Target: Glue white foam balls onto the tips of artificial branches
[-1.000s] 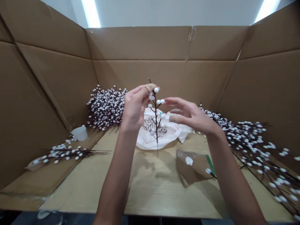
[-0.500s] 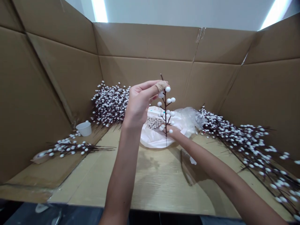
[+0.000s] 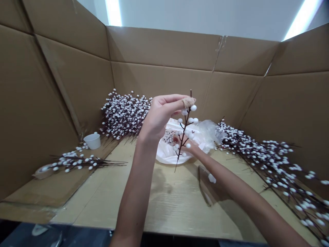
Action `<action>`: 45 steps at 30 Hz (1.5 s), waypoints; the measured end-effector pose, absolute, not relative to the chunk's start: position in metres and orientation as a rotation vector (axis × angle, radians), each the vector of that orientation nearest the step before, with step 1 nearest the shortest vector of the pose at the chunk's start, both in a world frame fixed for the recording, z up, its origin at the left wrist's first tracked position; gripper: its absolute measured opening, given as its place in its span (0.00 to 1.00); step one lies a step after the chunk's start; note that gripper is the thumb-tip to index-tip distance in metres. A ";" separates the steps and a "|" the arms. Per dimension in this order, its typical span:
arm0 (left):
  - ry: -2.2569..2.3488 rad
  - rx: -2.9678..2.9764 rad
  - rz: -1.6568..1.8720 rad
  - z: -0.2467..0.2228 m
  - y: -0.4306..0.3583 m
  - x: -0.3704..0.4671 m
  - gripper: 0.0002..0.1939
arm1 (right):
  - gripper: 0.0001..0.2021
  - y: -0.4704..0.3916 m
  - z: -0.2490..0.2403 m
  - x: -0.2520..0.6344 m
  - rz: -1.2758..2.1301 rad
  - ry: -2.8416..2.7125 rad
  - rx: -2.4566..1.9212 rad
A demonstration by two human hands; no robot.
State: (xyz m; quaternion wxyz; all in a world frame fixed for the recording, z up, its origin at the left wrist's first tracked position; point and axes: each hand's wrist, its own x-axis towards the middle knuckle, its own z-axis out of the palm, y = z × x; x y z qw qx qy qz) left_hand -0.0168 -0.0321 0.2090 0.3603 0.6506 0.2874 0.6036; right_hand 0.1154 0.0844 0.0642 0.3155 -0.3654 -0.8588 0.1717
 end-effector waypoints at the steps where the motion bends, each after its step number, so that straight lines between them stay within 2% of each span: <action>1: 0.736 1.677 1.547 0.209 -0.032 -0.016 0.07 | 0.06 0.082 0.069 0.116 0.482 -2.240 -0.942; 3: 0.727 1.673 1.529 0.209 -0.032 -0.015 0.05 | 0.07 0.075 0.084 0.122 0.633 -2.139 -0.881; 6: 0.720 1.661 1.489 0.208 -0.032 -0.011 0.04 | 0.10 0.058 0.116 0.145 1.056 -1.767 -0.685; 8: 0.725 1.652 1.446 0.207 -0.032 -0.007 0.04 | 0.10 0.043 0.139 0.163 1.152 -1.536 -0.524; 12: 0.755 1.665 1.373 0.205 -0.030 0.003 0.04 | 0.07 0.014 0.171 0.187 1.099 -1.376 -0.367; 16: 0.749 1.732 1.327 0.204 -0.029 0.011 0.03 | 0.07 -0.004 0.183 0.192 0.985 -1.391 -0.327; 37: 0.871 1.825 1.312 0.204 -0.038 0.028 0.06 | 0.12 -0.024 0.192 0.204 0.846 -1.542 -0.394; 45: 0.903 1.860 1.303 0.204 -0.037 0.028 0.04 | 0.10 -0.024 0.192 0.203 0.819 -1.573 -0.429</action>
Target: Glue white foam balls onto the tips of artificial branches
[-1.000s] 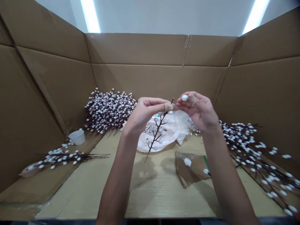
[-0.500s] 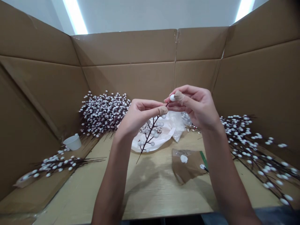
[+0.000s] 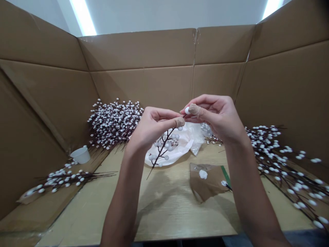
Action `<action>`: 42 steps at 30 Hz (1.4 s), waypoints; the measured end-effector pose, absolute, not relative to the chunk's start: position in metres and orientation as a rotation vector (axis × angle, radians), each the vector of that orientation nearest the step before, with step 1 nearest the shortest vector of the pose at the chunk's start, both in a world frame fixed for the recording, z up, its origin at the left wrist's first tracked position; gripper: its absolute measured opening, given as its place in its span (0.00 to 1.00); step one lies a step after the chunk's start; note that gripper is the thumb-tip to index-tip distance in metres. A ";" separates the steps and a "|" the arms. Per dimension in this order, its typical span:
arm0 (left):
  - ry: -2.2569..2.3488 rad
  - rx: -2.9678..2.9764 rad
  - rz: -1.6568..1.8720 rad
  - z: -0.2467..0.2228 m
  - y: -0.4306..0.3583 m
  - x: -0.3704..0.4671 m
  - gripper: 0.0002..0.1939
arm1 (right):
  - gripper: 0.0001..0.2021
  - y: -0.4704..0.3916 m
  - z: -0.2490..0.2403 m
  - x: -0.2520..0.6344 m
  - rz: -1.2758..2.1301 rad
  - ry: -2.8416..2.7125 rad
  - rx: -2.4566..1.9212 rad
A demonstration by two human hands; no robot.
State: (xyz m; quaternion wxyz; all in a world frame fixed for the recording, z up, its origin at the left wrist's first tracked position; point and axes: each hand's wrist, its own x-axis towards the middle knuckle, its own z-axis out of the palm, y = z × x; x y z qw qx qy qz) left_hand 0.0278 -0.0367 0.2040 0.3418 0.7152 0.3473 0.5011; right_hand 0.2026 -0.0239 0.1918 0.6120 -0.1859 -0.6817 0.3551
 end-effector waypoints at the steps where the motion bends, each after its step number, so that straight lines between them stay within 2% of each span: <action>1: 0.908 1.869 1.305 0.204 -0.036 0.028 0.04 | 0.10 -0.024 0.192 0.202 0.813 -1.575 -0.431; 14: 0.950 1.895 1.499 0.200 -0.038 0.032 0.04 | 0.10 -0.016 0.185 0.193 0.826 -1.509 -0.418; 33: 1.013 1.886 1.495 0.200 -0.036 0.030 0.05 | 0.07 -0.011 0.179 0.188 0.810 -1.502 -0.418; 42: 1.001 1.908 1.529 0.199 -0.033 0.031 0.06 | 0.11 -0.008 0.179 0.187 0.788 -1.520 -0.457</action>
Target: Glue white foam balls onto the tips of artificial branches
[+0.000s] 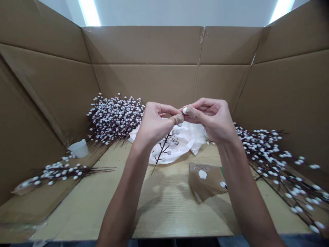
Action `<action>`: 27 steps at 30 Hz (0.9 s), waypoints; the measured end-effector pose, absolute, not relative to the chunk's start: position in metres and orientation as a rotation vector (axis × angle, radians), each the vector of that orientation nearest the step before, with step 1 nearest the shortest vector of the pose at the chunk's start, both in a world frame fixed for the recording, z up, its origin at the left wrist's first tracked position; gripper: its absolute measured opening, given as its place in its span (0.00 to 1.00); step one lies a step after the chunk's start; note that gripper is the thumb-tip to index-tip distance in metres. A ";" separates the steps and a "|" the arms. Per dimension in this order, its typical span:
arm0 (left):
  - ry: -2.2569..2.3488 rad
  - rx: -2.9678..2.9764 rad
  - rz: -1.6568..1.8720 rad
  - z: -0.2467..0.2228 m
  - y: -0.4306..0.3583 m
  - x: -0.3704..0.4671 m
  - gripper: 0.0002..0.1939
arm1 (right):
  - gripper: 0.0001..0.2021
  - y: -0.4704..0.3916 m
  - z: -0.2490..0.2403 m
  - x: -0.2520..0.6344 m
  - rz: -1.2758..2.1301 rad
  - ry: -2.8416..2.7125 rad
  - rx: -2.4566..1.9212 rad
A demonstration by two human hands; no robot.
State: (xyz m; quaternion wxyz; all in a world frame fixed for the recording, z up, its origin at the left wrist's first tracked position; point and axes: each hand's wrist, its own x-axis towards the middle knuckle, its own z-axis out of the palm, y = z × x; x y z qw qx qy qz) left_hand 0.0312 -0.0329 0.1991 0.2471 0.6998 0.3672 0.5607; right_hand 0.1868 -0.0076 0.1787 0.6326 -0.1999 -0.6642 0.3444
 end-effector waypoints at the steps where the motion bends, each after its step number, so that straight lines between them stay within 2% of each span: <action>1: 1.009 1.908 1.532 0.199 -0.033 0.031 0.06 | 0.12 -0.007 0.178 0.187 0.788 -1.516 -0.465; 11: 1.037 1.969 1.462 0.200 -0.033 0.028 0.07 | 0.10 -0.005 0.182 0.194 0.961 -1.532 -0.420; 27: 1.109 2.013 1.556 0.199 -0.033 0.035 0.08 | 0.09 -0.006 0.178 0.187 0.712 -1.537 -0.486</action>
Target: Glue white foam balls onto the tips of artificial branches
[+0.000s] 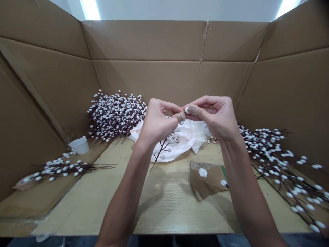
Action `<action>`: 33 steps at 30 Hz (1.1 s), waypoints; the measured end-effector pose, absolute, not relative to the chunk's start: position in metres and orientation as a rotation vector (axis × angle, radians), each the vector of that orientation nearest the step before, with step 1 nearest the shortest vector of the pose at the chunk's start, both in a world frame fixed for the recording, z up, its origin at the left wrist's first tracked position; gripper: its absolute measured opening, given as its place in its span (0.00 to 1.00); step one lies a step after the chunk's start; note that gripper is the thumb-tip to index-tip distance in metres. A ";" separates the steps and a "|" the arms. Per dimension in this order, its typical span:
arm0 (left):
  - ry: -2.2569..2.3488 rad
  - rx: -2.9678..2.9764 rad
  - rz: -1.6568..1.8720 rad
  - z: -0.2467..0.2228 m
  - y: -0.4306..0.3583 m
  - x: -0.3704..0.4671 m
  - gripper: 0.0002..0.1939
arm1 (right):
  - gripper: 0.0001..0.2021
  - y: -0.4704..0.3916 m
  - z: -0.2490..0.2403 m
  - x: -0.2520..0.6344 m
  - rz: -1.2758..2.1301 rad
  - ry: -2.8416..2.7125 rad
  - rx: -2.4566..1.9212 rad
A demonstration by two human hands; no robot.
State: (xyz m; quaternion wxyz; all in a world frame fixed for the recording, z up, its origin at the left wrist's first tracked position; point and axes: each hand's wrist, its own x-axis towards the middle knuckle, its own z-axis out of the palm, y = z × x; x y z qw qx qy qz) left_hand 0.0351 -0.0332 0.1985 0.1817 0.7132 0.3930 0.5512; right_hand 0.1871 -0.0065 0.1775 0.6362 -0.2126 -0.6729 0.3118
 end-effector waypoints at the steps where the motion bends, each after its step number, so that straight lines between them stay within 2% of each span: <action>1: 1.117 2.008 1.557 0.199 -0.033 0.035 0.08 | 0.09 -0.006 0.177 0.187 0.711 -1.534 -0.481; 17: 1.081 1.951 1.603 0.197 -0.031 0.038 0.05 | 0.10 0.003 0.174 0.183 0.718 -1.505 -0.494; 33: 0.993 1.966 1.386 0.196 -0.026 0.032 0.07 | 0.13 0.010 0.177 0.195 0.971 -1.476 -0.412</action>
